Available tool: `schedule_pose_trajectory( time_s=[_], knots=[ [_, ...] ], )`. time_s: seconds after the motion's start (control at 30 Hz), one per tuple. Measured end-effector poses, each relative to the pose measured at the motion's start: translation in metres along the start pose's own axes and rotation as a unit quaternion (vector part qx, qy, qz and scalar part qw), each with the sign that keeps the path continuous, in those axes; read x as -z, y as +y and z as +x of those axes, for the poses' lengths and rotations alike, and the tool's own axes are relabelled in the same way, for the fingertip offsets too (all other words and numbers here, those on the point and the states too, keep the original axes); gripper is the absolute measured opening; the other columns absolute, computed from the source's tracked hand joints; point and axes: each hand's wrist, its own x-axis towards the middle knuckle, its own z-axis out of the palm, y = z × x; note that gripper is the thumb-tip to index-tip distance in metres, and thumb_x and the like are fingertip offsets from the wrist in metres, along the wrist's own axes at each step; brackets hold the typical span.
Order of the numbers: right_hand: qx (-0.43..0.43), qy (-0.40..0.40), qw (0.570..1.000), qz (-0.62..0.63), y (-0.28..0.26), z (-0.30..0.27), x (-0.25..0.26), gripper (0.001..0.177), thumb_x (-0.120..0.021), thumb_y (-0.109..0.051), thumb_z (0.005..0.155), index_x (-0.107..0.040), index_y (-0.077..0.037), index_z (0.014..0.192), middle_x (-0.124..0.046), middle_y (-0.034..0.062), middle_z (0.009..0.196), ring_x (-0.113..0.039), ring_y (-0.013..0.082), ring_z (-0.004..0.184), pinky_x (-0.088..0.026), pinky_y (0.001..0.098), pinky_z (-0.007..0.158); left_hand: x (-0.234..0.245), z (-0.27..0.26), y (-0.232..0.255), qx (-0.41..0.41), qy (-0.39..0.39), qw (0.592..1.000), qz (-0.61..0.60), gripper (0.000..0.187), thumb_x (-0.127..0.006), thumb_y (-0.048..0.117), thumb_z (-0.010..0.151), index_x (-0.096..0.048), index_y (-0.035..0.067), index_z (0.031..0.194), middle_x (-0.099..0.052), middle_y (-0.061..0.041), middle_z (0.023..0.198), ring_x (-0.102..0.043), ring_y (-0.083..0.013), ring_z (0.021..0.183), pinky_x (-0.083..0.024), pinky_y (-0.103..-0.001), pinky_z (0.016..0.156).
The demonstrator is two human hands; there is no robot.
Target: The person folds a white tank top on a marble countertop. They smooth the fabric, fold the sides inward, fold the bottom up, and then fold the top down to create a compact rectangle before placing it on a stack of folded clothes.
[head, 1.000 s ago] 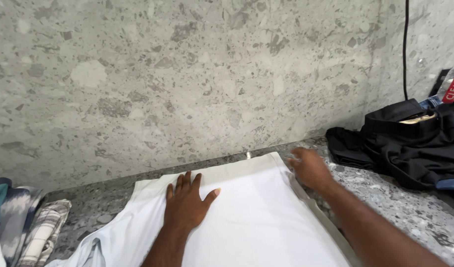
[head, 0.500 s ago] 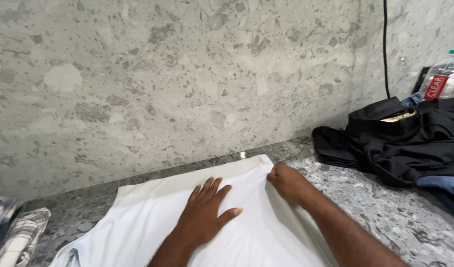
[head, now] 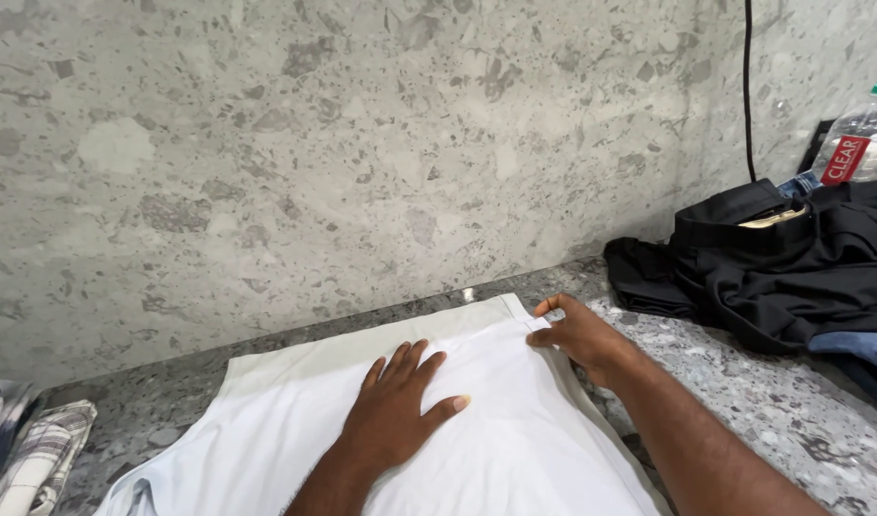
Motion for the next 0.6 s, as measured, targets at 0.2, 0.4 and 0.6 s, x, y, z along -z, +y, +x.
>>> schedule_pose_trajectory(
  time_s=[0.2, 0.4, 0.6],
  knots=[
    [0.077, 0.055, 0.98, -0.175, 0.01, 0.008, -0.003, 0.042, -0.084, -0.021, 0.084, -0.064, -0.014, 0.121, -0.066, 0.0106, 0.125, -0.065, 0.0227, 0.114, -0.056, 0.0413, 0.094, -0.003, 0.006, -0.004, 0.002, 0.0, 1.0, 0.004, 0.082, -0.043, 0.071, 0.095, -0.035, 0.018, 0.157, -0.019, -0.007, 0.17, -0.012, -0.0249, 0.158, -0.009, -0.048, 0.126],
    [0.114, 0.084, 0.957, -0.253, 0.0, -0.017, -0.012, 0.035, -0.067, -0.022, 0.098, -0.058, -0.013, 0.13, -0.075, 0.0147, 0.119, -0.073, 0.0243, 0.105, -0.058, 0.0405, 0.094, -0.007, 0.044, 0.007, -0.018, 0.057, 0.998, 0.006, 0.056, -0.038, 0.051, 0.104, -0.049, 0.02, 0.15, -0.033, -0.008, 0.166, -0.023, -0.0293, 0.157, -0.016, -0.05, 0.126],
    [0.178, 0.136, 0.876, -0.427, 0.002, -0.015, -0.025, 0.033, -0.054, -0.028, 0.102, -0.05, -0.016, 0.133, -0.059, 0.0185, 0.128, -0.069, 0.0412, 0.103, -0.058, 0.0539, 0.087, -0.053, 0.128, 0.034, -0.082, 0.036, 0.992, -0.084, 0.054, -0.039, 0.04, 0.106, -0.041, 0.017, 0.155, -0.031, -0.007, 0.167, -0.022, -0.027, 0.156, -0.016, -0.048, 0.126]
  ],
)
